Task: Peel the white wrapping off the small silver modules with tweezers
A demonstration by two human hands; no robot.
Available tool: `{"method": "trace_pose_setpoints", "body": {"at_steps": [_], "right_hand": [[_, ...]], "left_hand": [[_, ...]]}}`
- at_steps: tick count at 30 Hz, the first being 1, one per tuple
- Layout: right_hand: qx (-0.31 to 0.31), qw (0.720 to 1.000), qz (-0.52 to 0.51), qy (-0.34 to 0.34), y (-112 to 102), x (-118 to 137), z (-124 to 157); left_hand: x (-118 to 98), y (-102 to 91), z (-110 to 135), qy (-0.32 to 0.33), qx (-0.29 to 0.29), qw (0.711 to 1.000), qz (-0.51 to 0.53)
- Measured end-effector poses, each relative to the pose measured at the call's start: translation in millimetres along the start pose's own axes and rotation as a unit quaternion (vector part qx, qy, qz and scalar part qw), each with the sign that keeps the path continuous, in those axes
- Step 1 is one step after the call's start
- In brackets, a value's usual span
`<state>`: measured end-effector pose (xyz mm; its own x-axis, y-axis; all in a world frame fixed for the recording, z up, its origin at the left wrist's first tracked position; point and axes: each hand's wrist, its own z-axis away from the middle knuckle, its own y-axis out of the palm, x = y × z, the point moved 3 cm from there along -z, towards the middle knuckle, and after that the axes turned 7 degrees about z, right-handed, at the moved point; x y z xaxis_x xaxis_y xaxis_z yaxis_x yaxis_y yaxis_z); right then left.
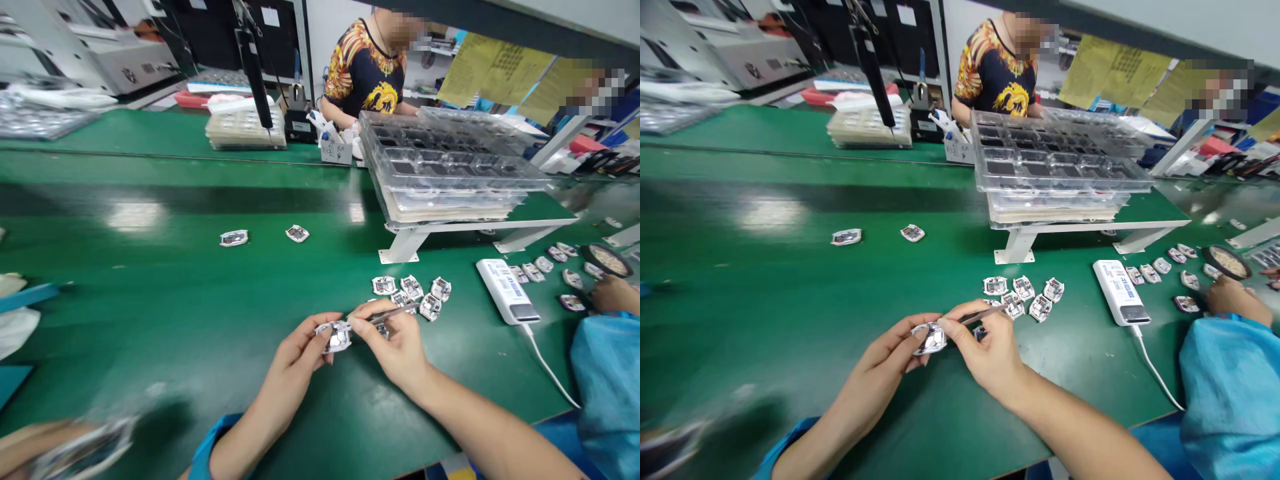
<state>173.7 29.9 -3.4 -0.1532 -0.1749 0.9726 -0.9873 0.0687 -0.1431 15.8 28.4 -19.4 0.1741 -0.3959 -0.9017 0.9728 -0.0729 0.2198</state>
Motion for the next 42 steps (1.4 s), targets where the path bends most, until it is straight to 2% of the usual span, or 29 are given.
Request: {"method": "trace_pose_setpoints", "body": {"at_steps": [3, 7, 14, 19, 26, 31, 42], "right_hand": [[-0.004, 0.999, -0.034, -0.003, -0.5, 0.0, -1.8], [0.024, 0.998, -0.040, 0.033, 2.7, -4.2, -2.0], [0.040, 0.998, -0.031, 0.043, 4.8, -8.6, -2.2], [0.055, 0.994, -0.045, 0.087, 3.6, -8.5, -5.6], [0.009, 0.997, -0.018, 0.074, 2.3, -6.2, -5.3], [0.011, 0.996, -0.028, 0.088, 3.2, -11.2, -4.4], [0.012, 0.992, -0.073, 0.103, 2.4, -13.2, -7.1]], "left_hand": [[1.2, -0.3, 1.0, -0.019, 0.004, 0.999, 0.039], [3.4, 1.4, 0.8, -0.022, 0.020, 0.998, 0.057], [3.4, 3.3, 1.5, -0.009, 0.029, 0.998, 0.051], [3.9, 3.1, 1.8, -0.008, 0.036, 0.998, 0.042], [6.3, -1.4, 1.2, 0.026, 0.056, 0.998, -0.009], [5.9, 0.5, 1.7, 0.046, 0.066, 0.996, -0.036], [2.5, 1.0, 2.3, 0.050, 0.088, 0.995, -0.027]]}}
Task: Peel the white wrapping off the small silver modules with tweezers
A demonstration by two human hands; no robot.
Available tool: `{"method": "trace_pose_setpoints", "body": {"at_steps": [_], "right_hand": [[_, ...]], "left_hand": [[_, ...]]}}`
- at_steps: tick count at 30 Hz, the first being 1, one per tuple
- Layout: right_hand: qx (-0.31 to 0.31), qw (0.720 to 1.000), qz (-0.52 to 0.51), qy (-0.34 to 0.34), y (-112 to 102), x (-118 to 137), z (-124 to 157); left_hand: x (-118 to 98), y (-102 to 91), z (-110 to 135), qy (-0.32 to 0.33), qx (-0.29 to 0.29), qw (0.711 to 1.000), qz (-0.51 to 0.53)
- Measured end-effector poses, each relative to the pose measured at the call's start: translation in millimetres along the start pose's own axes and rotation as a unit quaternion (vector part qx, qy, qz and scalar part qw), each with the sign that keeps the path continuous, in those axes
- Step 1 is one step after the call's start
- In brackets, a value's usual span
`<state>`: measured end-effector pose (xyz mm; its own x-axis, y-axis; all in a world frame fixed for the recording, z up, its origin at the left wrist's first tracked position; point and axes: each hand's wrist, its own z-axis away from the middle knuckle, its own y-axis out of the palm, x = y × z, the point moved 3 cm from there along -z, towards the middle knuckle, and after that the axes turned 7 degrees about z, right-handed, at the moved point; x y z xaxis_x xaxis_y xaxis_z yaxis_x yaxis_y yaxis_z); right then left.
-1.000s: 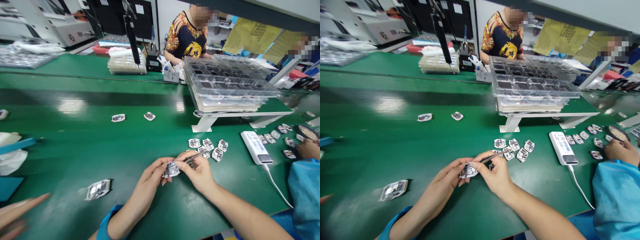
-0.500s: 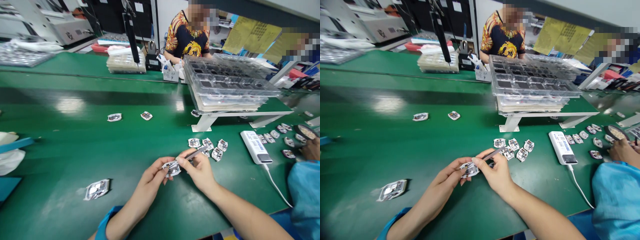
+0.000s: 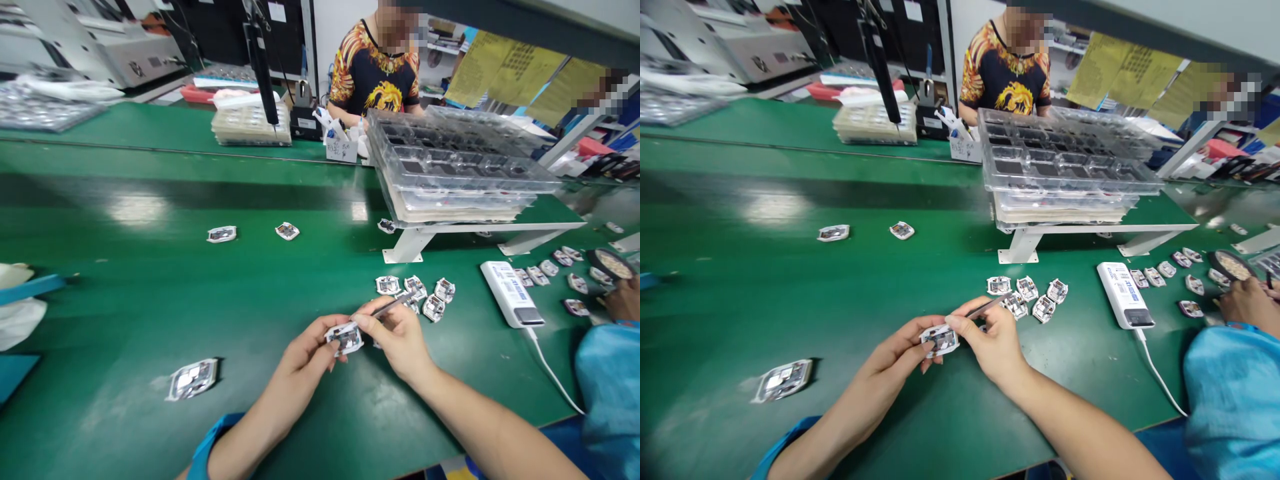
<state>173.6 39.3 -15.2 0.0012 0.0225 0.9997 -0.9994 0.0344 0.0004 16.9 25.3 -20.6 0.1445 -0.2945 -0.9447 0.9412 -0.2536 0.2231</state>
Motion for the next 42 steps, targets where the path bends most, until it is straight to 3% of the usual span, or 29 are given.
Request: {"method": "trace_pose_setpoints", "body": {"at_steps": [13, 25, 29, 32, 34, 36, 38, 40, 42], "right_hand": [[0.007, 0.999, 0.036, -0.027, -0.8, 7.5, 1.7], [-0.011, 0.998, 0.046, -0.032, 0.4, 5.1, 4.3], [-0.046, 0.996, 0.044, -0.060, -3.6, 7.2, 9.0], [-0.052, 0.993, 0.057, -0.088, -6.4, 9.3, 10.1], [-0.051, 0.991, 0.075, -0.096, -7.4, 9.7, 9.9], [-0.051, 0.990, 0.084, -0.100, -8.1, 10.0, 10.5], [-0.051, 0.989, 0.087, -0.105, -8.4, 10.7, 11.9], [-0.050, 0.988, 0.091, -0.112, -8.0, 11.6, 13.5], [-0.046, 0.988, 0.093, -0.116, -7.1, 12.3, 14.6]], "left_hand": [[-8.3, -1.2, -1.5, -0.011, -0.013, 1.000, 0.001], [-2.7, -3.5, -2.9, -0.023, -0.031, 0.999, 0.003], [0.4, -1.0, -3.0, -0.016, 0.011, 1.000, -0.009], [-4.9, -5.5, 0.0, 0.012, 0.020, 0.996, -0.082], [-14.7, -18.5, 3.8, 0.040, -0.002, 0.987, -0.153], [-27.8, -43.6, 9.2, 0.085, -0.043, 0.966, -0.241], [-40.7, -81.3, 15.7, 0.148, -0.118, 0.916, -0.353], [-47.3, -125.7, 22.2, 0.171, -0.198, 0.836, -0.482], [-45.9, -168.7, 28.3, 0.155, -0.249, 0.810, -0.508]]}}
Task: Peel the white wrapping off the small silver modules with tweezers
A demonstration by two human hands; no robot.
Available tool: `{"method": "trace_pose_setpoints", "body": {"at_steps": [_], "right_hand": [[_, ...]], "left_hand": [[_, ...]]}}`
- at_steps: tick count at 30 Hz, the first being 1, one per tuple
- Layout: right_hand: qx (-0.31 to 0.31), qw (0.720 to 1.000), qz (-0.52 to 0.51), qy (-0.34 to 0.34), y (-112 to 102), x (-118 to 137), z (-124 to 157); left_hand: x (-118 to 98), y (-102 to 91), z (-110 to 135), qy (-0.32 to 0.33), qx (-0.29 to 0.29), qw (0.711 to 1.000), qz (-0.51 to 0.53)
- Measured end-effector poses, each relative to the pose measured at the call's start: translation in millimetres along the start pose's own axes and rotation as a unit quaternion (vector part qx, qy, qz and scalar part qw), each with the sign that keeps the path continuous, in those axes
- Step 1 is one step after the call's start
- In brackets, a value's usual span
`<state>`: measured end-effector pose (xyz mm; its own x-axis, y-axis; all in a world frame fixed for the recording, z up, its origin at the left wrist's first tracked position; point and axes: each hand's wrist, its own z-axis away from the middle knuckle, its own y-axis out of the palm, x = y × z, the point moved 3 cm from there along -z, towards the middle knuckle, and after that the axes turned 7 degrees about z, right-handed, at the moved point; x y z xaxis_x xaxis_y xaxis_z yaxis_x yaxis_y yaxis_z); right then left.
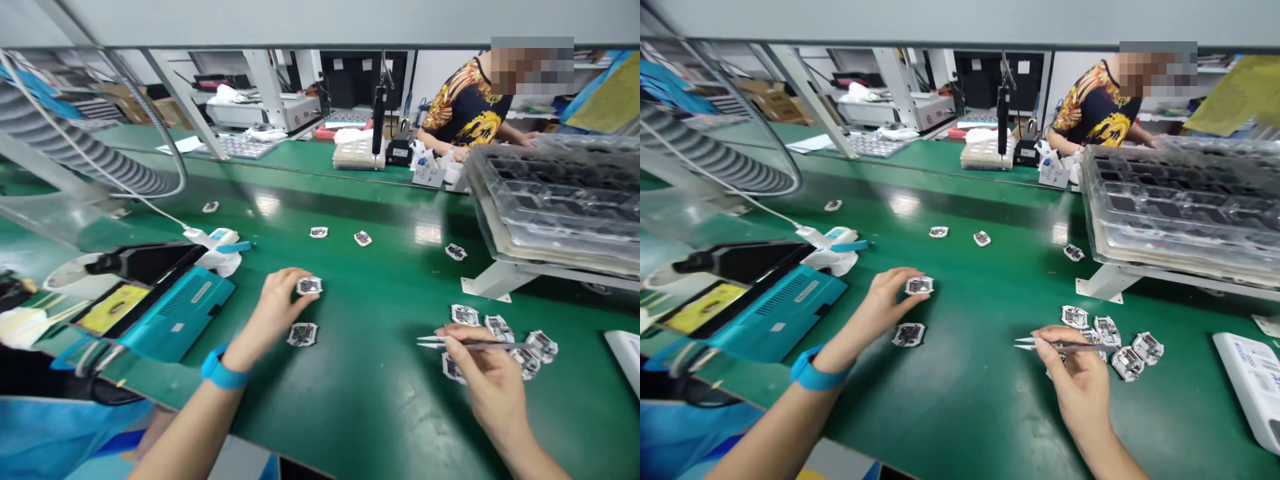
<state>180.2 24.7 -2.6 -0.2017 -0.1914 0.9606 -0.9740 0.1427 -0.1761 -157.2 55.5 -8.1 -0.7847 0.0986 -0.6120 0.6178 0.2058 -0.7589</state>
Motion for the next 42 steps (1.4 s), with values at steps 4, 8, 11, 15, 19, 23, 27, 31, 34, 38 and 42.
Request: {"method": "trace_pose_setpoints", "body": {"at_steps": [4, 8, 11, 15, 19, 23, 27, 31, 34, 38, 42], "right_hand": [[0.002, 1.000, 0.004, 0.004, 1.0, 0.0, 0.5], [0.007, 0.999, 0.021, 0.023, 1.2, -3.1, 0.3], [0.008, 0.999, 0.024, 0.027, 1.6, -4.8, 0.2], [0.008, 1.000, 0.020, 0.018, 1.6, -4.8, 0.3], [0.009, 1.000, 0.015, 0.008, 0.8, -4.9, 0.7], [0.009, 1.000, -0.001, 0.008, 1.5, -4.7, 0.2], [0.014, 1.000, -0.016, 0.008, 4.0, -1.6, -1.2], [0.018, 1.000, -0.023, 0.007, 5.3, 0.1, -2.3], [0.018, 0.999, -0.026, 0.007, 4.8, -1.4, -2.0], [0.033, 0.999, -0.025, 0.005, 4.7, -5.2, -0.7], [0.045, 0.998, -0.034, 0.008, 5.8, -7.4, 0.7]], "left_hand": [[49.0, -18.3, 5.5, -0.040, -0.023, 0.998, -0.049], [44.6, -27.4, 23.5, -0.061, -0.065, 0.993, -0.078], [20.1, -26.8, 38.0, -0.036, -0.008, 0.999, -0.035], [-4.2, -14.3, 51.0, -0.027, 0.150, 0.988, 0.034], [-14.1, -6.4, 49.4, -0.014, 0.178, 0.984, 0.021], [-23.2, 0.5, 39.9, -0.066, 0.171, 0.982, 0.047], [-35.0, 16.4, 24.7, -0.173, 0.152, 0.944, 0.238], [-51.3, 40.8, 7.0, -0.199, 0.210, 0.897, 0.334], [-64.4, 58.7, 0.5, -0.170, 0.243, 0.901, 0.316], [-88.3, 82.8, 9.8, -0.132, 0.308, 0.888, 0.314], [-112.6, 92.4, 12.0, 0.017, 0.343, 0.905, 0.250]]}}
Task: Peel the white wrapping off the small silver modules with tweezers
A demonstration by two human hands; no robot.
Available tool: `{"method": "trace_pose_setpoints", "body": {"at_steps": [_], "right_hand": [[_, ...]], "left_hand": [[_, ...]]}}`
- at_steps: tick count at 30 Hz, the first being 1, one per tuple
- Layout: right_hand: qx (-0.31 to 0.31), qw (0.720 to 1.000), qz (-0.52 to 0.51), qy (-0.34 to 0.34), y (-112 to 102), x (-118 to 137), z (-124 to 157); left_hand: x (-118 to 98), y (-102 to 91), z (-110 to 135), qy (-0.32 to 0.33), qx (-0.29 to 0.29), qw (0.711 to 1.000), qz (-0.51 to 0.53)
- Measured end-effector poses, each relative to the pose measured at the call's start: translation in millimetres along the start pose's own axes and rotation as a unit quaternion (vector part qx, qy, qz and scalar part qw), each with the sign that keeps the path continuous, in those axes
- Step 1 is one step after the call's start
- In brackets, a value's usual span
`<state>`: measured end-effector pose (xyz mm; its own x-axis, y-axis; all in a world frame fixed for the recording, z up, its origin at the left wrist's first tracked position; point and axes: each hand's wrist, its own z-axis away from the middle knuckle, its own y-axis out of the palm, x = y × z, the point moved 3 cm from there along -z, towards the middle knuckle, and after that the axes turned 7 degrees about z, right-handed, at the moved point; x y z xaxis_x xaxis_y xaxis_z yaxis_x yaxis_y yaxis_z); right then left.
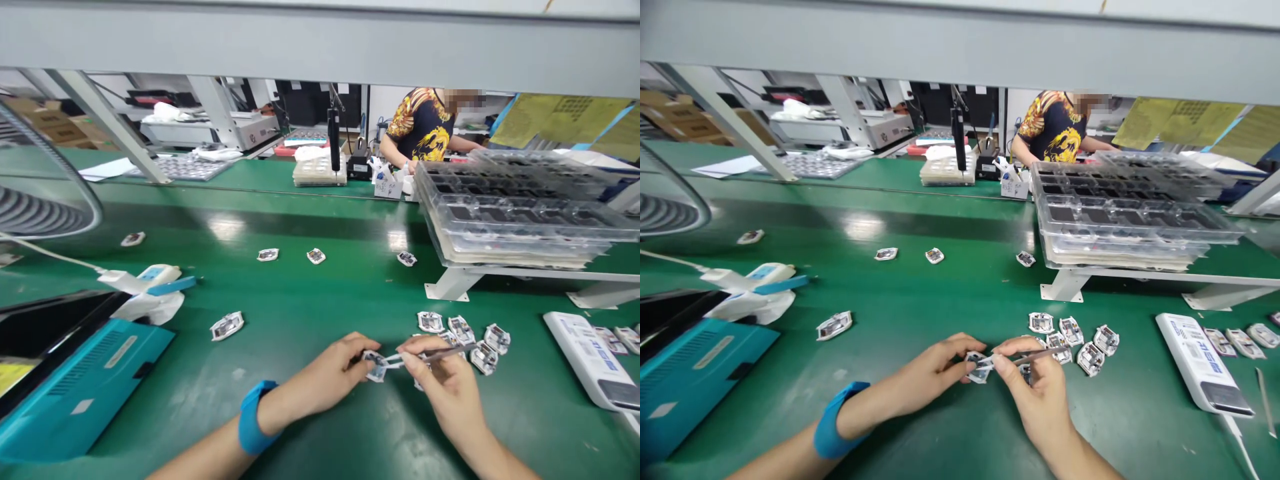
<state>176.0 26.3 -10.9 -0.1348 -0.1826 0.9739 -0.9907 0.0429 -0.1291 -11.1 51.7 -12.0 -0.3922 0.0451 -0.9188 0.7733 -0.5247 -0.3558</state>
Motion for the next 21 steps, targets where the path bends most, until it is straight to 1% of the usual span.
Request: {"method": "trace_pose_setpoints", "body": {"at_steps": [1, 2, 3, 6, 9, 11, 12, 13, 14, 15, 16, 18, 21], "right_hand": [[0.000, 1.000, 0.000, 0.000, 0.1, -0.3, 0.4], [-0.002, 1.000, -0.001, 0.000, 0.1, -0.8, 0.8], [-0.004, 1.000, -0.003, 0.002, 0.2, -1.3, 1.2], [-0.007, 1.000, -0.009, 0.010, 1.1, -3.1, 2.6], [-0.010, 1.000, -0.012, 0.017, 2.4, -3.6, 3.1], [-0.011, 1.000, -0.015, 0.020, 2.5, -3.1, 2.5], [-0.005, 1.000, -0.016, 0.018, 2.6, -2.6, 1.9], [0.004, 1.000, -0.018, 0.014, 2.7, -2.0, 1.3], [0.015, 1.000, -0.019, 0.007, 2.8, -1.1, 0.7], [0.024, 0.999, -0.021, 0.002, 3.0, -0.2, 0.3], [0.029, 0.999, -0.024, -0.003, 3.0, 0.6, 0.0], [0.033, 0.999, -0.030, -0.003, 3.4, 1.6, 0.1], [0.035, 0.999, -0.039, -0.008, 4.7, 2.2, 1.6]], "left_hand": [[-2.0, -3.2, -4.8, 0.026, -0.007, 0.999, -0.045], [-2.1, -10.5, -11.5, 0.042, -0.029, 0.995, -0.085], [-0.2, -21.7, -20.1, 0.053, -0.065, 0.989, -0.125], [15.8, -70.8, -53.2, 0.051, -0.194, 0.962, -0.184], [37.9, -124.6, -83.4, 0.034, -0.308, 0.925, -0.222], [49.5, -150.1, -95.6, 0.020, -0.343, 0.909, -0.236], [53.0, -157.8, -99.3, 0.017, -0.348, 0.905, -0.242], [54.5, -161.5, -101.7, 0.016, -0.348, 0.904, -0.248], [54.1, -161.0, -103.4, 0.019, -0.344, 0.904, -0.253], [51.6, -156.4, -104.6, 0.024, -0.335, 0.906, -0.258], [47.2, -147.5, -105.4, 0.032, -0.323, 0.909, -0.261], [34.6, -118.8, -106.2, 0.054, -0.283, 0.921, -0.263], [12.2, -60.2, -104.1, 0.101, -0.188, 0.943, -0.255]]}}
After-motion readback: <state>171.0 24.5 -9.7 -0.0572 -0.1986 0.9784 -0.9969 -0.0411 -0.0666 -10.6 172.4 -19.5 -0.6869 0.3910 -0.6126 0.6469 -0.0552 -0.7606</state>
